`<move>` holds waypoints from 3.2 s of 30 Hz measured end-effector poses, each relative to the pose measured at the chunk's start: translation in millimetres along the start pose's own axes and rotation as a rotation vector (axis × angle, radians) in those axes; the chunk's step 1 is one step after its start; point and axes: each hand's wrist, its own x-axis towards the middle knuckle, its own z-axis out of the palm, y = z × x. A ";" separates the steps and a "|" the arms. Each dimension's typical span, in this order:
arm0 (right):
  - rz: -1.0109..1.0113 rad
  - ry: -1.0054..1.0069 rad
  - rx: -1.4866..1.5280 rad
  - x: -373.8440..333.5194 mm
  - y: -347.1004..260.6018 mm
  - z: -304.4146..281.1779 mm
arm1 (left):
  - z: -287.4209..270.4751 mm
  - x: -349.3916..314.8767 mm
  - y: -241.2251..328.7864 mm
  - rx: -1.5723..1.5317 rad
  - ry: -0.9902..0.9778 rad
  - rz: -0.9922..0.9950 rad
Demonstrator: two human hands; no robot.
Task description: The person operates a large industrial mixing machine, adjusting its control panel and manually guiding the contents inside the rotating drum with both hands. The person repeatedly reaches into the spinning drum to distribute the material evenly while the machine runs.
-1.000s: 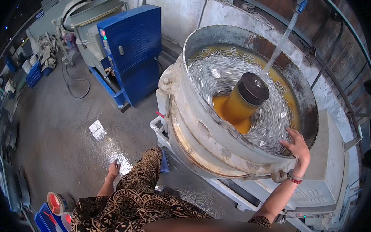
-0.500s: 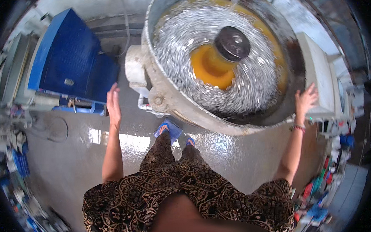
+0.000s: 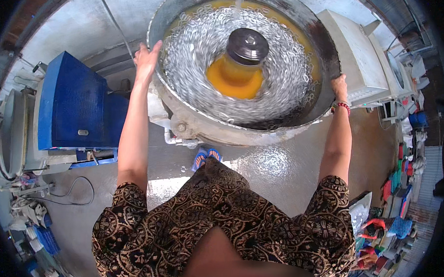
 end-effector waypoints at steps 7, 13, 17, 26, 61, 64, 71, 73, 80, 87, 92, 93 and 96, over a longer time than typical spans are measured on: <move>-0.093 -0.020 0.075 22.1 24.9 19.3 | 24.4 14.3 -27.5 0.017 0.071 -0.072; -0.176 -0.005 0.052 26.2 36.2 25.9 | 20.4 5.2 -22.9 -0.206 0.082 -0.089; -0.188 0.030 0.045 32.9 43.4 33.7 | 19.4 3.4 -23.5 -0.224 0.116 -0.046; -0.188 0.057 0.179 14.3 35.3 26.6 | 19.7 3.1 -29.2 -0.367 0.157 0.030; -0.842 -0.368 -1.378 -6.6 -88.1 67.0 | 6.5 0.3 -38.3 -0.275 0.072 -0.048; -0.765 -0.600 -1.403 1.6 -64.2 93.9 | 4.8 -1.5 -36.5 -0.353 0.041 -0.082; -0.439 -0.886 -1.461 -74.8 -42.5 106.6 | 1.1 0.1 -36.5 -0.380 -0.034 -0.135; -0.505 -1.173 -1.441 -117.9 -60.2 91.6 | 0.1 0.9 -35.7 -0.419 -0.025 -0.074; -0.561 -1.939 -0.585 -241.0 -157.8 62.6 | -2.4 -4.4 -24.0 -0.330 0.010 -0.116; -0.208 -1.956 -0.047 -301.8 -194.0 124.9 | -1.0 -3.0 -21.1 -0.348 -0.001 -0.152; -1.067 -1.580 0.794 -325.9 -238.4 180.9 | -0.4 0.9 -22.1 -0.281 0.000 -0.127; -0.884 -1.673 0.763 -314.3 -248.8 179.5 | -3.3 2.7 -25.0 -0.313 0.005 -0.127; 0.052 -1.829 0.754 -332.1 -321.5 173.4 | -10.7 7.0 -32.4 -0.378 0.035 -0.172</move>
